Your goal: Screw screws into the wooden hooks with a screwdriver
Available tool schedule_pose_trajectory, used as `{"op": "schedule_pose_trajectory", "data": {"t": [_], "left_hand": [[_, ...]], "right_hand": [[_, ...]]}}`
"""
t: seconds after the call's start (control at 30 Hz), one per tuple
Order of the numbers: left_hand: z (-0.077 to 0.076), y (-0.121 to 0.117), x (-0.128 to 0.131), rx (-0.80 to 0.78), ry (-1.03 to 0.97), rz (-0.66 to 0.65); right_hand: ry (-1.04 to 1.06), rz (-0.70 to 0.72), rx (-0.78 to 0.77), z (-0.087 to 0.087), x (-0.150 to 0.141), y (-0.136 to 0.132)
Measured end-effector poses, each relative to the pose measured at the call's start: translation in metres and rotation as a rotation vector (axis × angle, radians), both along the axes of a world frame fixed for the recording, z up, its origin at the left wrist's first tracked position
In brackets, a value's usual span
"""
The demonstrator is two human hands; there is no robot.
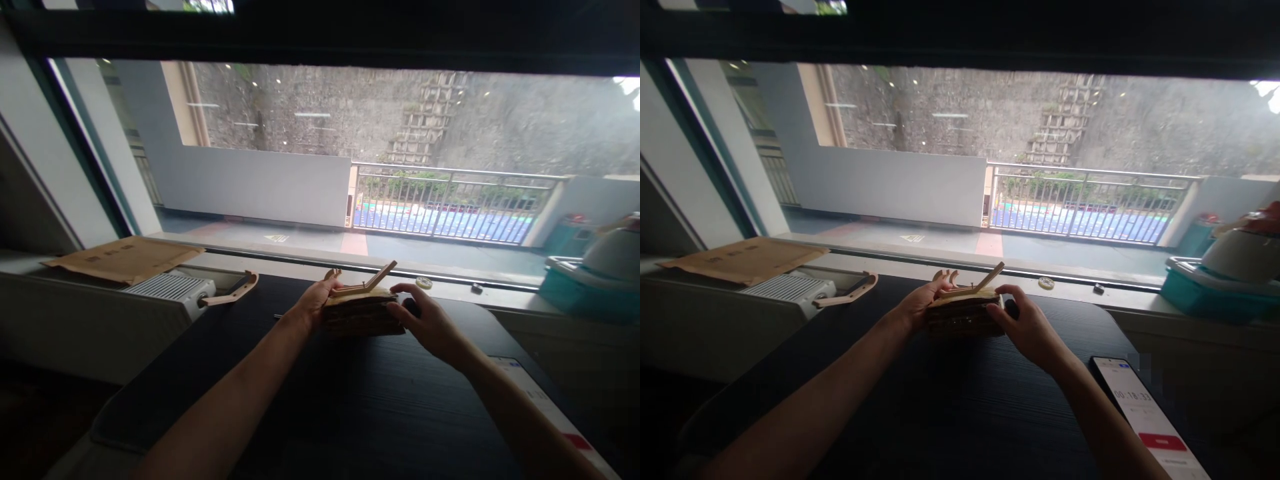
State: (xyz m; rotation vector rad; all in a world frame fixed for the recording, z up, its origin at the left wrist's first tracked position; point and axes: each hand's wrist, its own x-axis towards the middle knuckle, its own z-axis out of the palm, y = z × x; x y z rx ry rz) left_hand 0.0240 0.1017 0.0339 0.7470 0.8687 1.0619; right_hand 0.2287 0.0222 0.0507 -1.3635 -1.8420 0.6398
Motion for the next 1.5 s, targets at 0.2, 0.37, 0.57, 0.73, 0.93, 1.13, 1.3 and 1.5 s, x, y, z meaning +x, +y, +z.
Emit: {"op": "schedule_pose_trajectory", "data": {"t": [0.2,0.37,0.57,0.73,0.93,1.13,1.3,1.5], "left_hand": [[0.002,0.02,-0.007,-0.06,0.039,-0.059],[0.007,0.026,-0.01,-0.066,0.063,-0.088],[0.004,0.02,-0.008,-0.068,0.071,-0.067],[0.002,0.011,-0.003,-0.057,0.087,-0.079],[0.007,0.003,0.002,-0.038,0.124,-0.081],[0.005,0.003,0.003,-0.018,0.156,-0.098],[0.002,0.006,0.003,-0.007,0.174,-0.101],[0.003,0.004,0.006,0.007,0.195,-0.072]], "right_hand": [[0.003,-0.049,-0.017,0.01,-0.009,0.012],[-0.01,-0.055,-0.026,0.016,-0.014,0.019],[-0.002,-0.029,-0.083,0.014,-0.01,0.01],[-0.03,0.004,-0.121,0.01,0.0,0.003],[-0.015,0.036,-0.139,0.006,0.006,0.002],[-0.028,0.057,-0.144,0.006,0.009,-0.002],[-0.035,0.052,-0.154,0.006,0.01,-0.003],[-0.063,0.043,-0.157,0.003,0.015,-0.001]]}}
